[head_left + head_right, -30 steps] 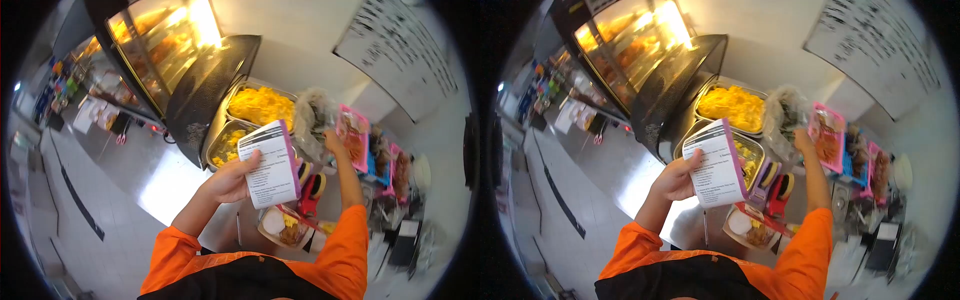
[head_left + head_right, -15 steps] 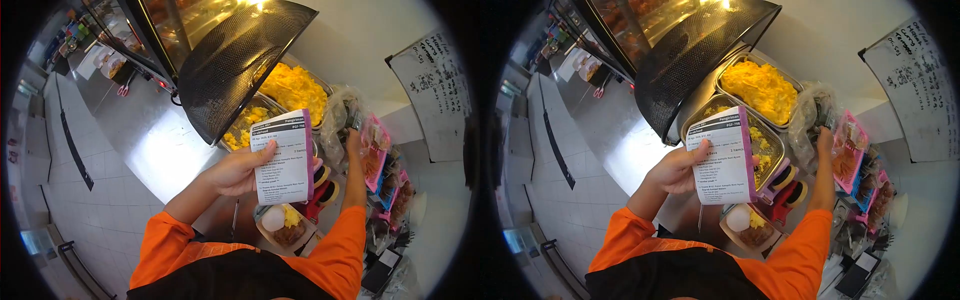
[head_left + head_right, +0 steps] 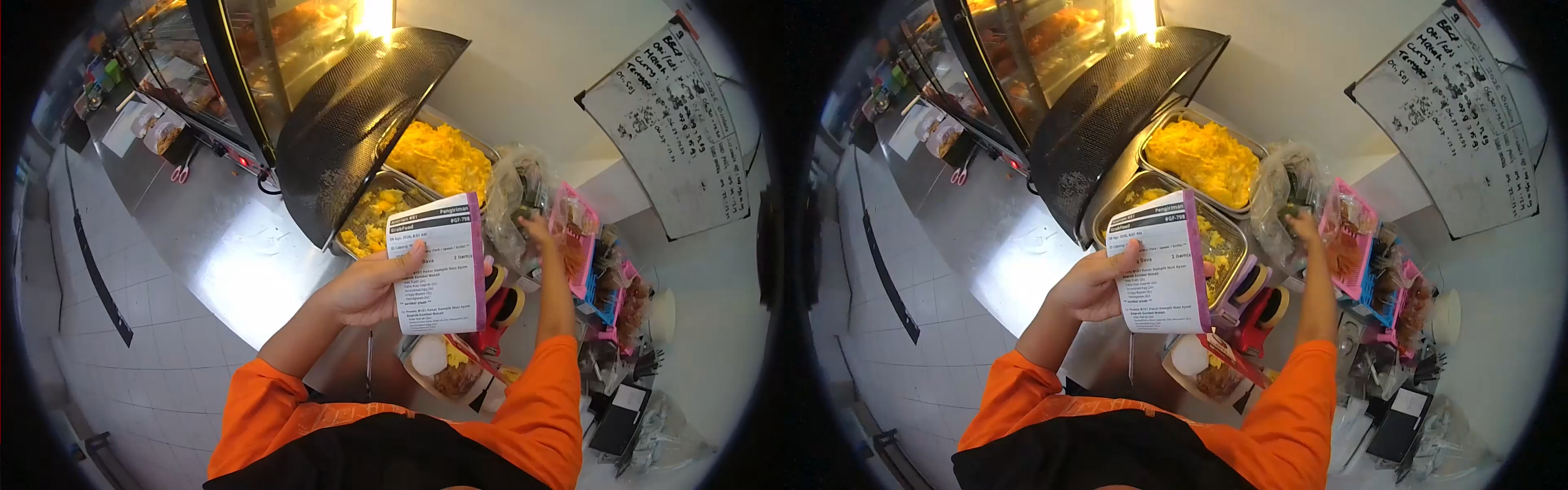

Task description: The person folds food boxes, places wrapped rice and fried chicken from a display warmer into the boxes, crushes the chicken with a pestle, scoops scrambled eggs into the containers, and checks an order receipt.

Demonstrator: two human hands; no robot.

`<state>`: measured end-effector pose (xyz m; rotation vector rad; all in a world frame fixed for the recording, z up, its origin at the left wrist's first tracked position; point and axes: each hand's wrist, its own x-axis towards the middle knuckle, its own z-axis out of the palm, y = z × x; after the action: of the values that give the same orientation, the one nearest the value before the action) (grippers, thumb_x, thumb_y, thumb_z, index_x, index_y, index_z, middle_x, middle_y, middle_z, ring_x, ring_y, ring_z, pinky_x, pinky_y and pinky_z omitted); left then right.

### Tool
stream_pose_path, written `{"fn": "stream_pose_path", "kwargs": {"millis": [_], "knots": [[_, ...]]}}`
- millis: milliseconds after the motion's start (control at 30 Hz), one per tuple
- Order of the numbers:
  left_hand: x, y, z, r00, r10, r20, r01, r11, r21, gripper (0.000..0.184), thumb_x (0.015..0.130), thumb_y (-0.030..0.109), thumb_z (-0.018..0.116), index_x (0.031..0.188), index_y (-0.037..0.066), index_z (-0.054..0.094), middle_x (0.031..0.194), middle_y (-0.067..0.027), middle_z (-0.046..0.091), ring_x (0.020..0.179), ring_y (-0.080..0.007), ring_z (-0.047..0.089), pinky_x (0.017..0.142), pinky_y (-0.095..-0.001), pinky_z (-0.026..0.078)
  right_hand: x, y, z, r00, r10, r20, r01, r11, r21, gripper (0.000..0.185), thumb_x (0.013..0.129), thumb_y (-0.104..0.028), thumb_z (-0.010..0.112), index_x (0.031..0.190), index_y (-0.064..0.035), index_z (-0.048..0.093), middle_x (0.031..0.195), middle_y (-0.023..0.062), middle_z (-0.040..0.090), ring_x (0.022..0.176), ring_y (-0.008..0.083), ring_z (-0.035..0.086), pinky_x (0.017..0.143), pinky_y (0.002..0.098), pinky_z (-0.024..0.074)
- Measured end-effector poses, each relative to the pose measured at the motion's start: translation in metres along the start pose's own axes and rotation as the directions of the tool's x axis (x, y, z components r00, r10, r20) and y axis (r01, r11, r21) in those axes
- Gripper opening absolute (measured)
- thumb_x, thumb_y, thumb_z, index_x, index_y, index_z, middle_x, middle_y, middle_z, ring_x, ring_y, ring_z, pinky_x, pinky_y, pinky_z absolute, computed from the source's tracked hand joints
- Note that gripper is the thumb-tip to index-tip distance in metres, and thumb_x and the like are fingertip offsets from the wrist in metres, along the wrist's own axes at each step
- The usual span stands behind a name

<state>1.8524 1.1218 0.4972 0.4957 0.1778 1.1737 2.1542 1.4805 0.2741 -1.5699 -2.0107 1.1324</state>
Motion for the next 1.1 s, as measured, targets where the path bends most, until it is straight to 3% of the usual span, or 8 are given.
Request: {"fn": "stream_pose_path", "kwargs": {"millis": [133, 333, 500, 600, 633, 700, 867, 1100], "knots": [[-0.006, -0.001, -0.008, 0.991, -0.006, -0.134, 0.007, 1.0, 0.004, 0.047, 0.088, 0.032, 0.037, 0.125, 0.002, 0.029, 0.121, -0.0146, 0.042, 0.111, -0.0254, 0.043, 0.091, -0.0399, 0.038, -0.015, -0.027, 0.034, 0.942, -0.251, -0.222, 0.117, 0.868, -0.483, 0.029, 0.07, -0.025, 0.064, 0.088, -0.003, 0.062, 0.069, 0.0137, 0.06, 0.062, 0.0255, 0.056, 0.06, 0.0352, 0.042], [-0.017, 0.001, -0.014, 0.987, 0.039, -0.154, -0.03, 0.998, 0.063, 0.047, 0.086, 0.031, 0.043, 0.121, 0.0, 0.034, 0.118, -0.0143, 0.045, 0.108, -0.0246, 0.045, 0.091, -0.0385, 0.038, -0.014, -0.046, 0.0, 0.746, -0.303, -0.594, -0.057, 0.858, -0.51, 0.032, 0.065, -0.028, 0.067, 0.076, 0.0006, 0.06, 0.065, 0.0173, 0.056, 0.063, 0.0314, 0.055, 0.06, 0.0385, 0.0416], [-0.028, -0.016, -0.041, 0.997, -0.026, -0.078, 0.051, 0.94, 0.339, 0.041, 0.088, 0.027, 0.041, 0.118, -0.001, 0.038, 0.119, -0.0146, 0.044, 0.108, -0.0223, 0.044, 0.093, -0.0357, 0.035, -0.068, -0.079, -0.069, 0.824, -0.047, -0.564, 0.213, 0.949, 0.232, 0.023, 0.073, -0.019, 0.065, 0.085, -0.0001, 0.058, 0.074, 0.0063, 0.059, 0.066, 0.0183, 0.056, 0.058, 0.03, 0.044], [-0.013, -0.041, -0.037, 0.782, -0.524, 0.339, -0.049, 0.49, 0.87, 0.037, 0.088, 0.025, 0.041, 0.112, -0.004, 0.044, 0.114, -0.0145, 0.049, 0.104, -0.0222, 0.047, 0.089, -0.0315, 0.037, -0.172, -0.134, -0.1, 0.925, -0.1, -0.366, 0.36, 0.536, 0.764, 0.018, 0.078, -0.009, 0.058, 0.094, -0.001, 0.055, 0.085, 0.0027, 0.058, 0.076, 0.0142, 0.057, 0.067, 0.0271, 0.0477], [-0.005, -0.058, -0.045, 0.517, -0.855, 0.032, 0.067, 0.078, 0.995, 0.035, 0.088, 0.022, 0.04, 0.114, -0.001, 0.044, 0.111, -0.0185, 0.049, 0.105, -0.0258, 0.046, 0.09, -0.0318, 0.035, -0.216, -0.146, -0.107, 0.92, -0.119, -0.372, 0.375, 0.543, 0.752, 0.018, 0.079, -0.009, 0.058, 0.094, -0.0008, 0.055, 0.086, 0.0028, 0.058, 0.077, 0.014, 0.056, 0.068, 0.0263, 0.0471], [0.006, -0.09, -0.034, 0.443, -0.887, -0.132, 0.06, -0.118, 0.991, 0.033, 0.087, 0.019, 0.04, 0.115, 0.001, 0.043, 0.113, -0.0194, 0.048, 0.107, -0.0278, 0.044, 0.091, -0.0325, 0.034, -0.296, -0.148, -0.111, 0.913, -0.153, -0.378, 0.395, 0.563, 0.726, 0.019, 0.079, -0.01, 0.058, 0.095, -0.0006, 0.056, 0.088, 0.0031, 0.058, 0.078, 0.0135, 0.056, 0.068, 0.0246, 0.0459], [0.038, -0.135, -0.043, 0.878, -0.393, 0.274, -0.179, 0.261, 0.949, 0.031, 0.087, 0.013, 0.04, 0.115, 0.0, 0.044, 0.115, -0.0164, 0.048, 0.106, -0.0261, 0.045, 0.092, -0.031, 0.032, -0.455, -0.097, -0.103, 0.836, -0.072, -0.544, 0.175, 0.974, 0.141, 0.025, 0.068, 0.01, 0.056, 0.092, 0.0029, 0.058, 0.088, 0.0057, 0.058, 0.081, 0.0114, 0.055, 0.069, 0.0221, 0.0439], [0.059, -0.141, -0.042, 0.883, -0.455, -0.118, 0.303, 0.357, 0.884, 0.039, 0.09, 0.027, 0.039, 0.116, 0.0, 0.043, 0.112, -0.0083, 0.05, 0.103, -0.0143, 0.043, 0.09, -0.0262, 0.032, -0.45, 0.021, -0.02, 0.675, -0.26, -0.691, -0.112, 0.889, -0.444, 0.022, 0.07, -0.001, 0.057, 0.092, 0.0002, 0.058, 0.095, 0.0131, 0.057, 0.086, 0.0257, 0.055, 0.074, 0.0325, 0.0434]]}}
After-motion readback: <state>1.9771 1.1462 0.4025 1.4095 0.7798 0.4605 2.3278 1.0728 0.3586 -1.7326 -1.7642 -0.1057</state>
